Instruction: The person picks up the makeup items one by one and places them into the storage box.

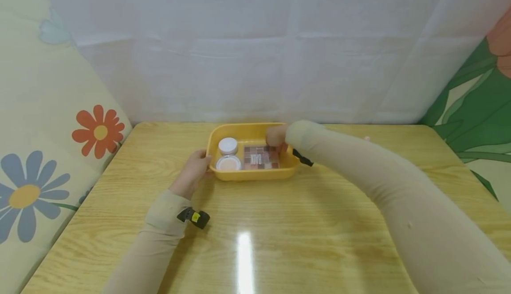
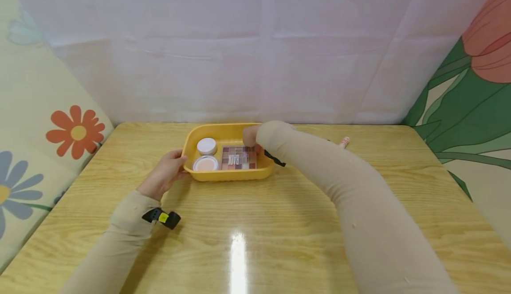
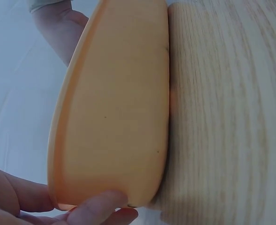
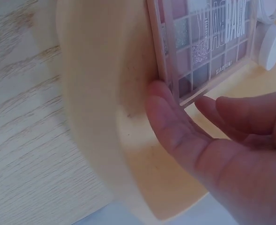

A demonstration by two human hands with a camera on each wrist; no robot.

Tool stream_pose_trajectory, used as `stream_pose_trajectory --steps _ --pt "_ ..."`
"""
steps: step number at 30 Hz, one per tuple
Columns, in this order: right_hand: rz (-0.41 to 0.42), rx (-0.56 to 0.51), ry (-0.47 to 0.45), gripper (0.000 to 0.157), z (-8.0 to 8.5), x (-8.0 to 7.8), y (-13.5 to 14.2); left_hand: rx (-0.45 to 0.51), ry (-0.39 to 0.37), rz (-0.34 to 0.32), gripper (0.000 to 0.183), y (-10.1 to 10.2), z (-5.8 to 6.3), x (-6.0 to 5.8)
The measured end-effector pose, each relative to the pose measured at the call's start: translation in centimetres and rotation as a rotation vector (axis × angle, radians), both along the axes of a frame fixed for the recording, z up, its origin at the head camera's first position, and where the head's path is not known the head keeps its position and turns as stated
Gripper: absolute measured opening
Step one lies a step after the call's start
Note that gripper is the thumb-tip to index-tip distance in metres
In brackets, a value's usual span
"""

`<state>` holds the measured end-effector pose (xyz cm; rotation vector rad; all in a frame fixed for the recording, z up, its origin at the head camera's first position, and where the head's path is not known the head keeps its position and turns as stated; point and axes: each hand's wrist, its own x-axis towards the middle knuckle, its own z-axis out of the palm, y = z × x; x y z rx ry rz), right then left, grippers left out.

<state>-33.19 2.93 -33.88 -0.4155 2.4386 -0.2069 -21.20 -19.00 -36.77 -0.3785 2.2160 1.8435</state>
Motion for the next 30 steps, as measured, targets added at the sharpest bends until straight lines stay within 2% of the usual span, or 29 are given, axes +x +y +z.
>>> stream_pose_trajectory --steps 6,12,18,25,30 --pt "0.035 0.009 0.019 0.026 0.2 0.0 0.0 -0.003 -0.005 0.003 0.047 -0.1 0.0 -0.1" --pt "0.059 -0.042 0.002 0.050 1.2 0.2 0.9 -0.007 -0.019 0.006 0.047 -0.1 0.1 -0.1" --pt "0.019 -0.137 -0.031 0.047 2.1 0.4 2.5 -0.002 -0.017 0.010 0.047 -0.1 0.0 -0.2" --pt "0.105 -0.243 -0.030 0.047 3.7 2.3 4.2 0.020 -0.005 0.014 0.047 -0.2 -0.1 -0.3" --pt "0.113 -0.346 -0.030 0.046 4.3 3.1 5.8 0.037 0.004 0.013 0.048 -0.4 -0.2 -0.5"
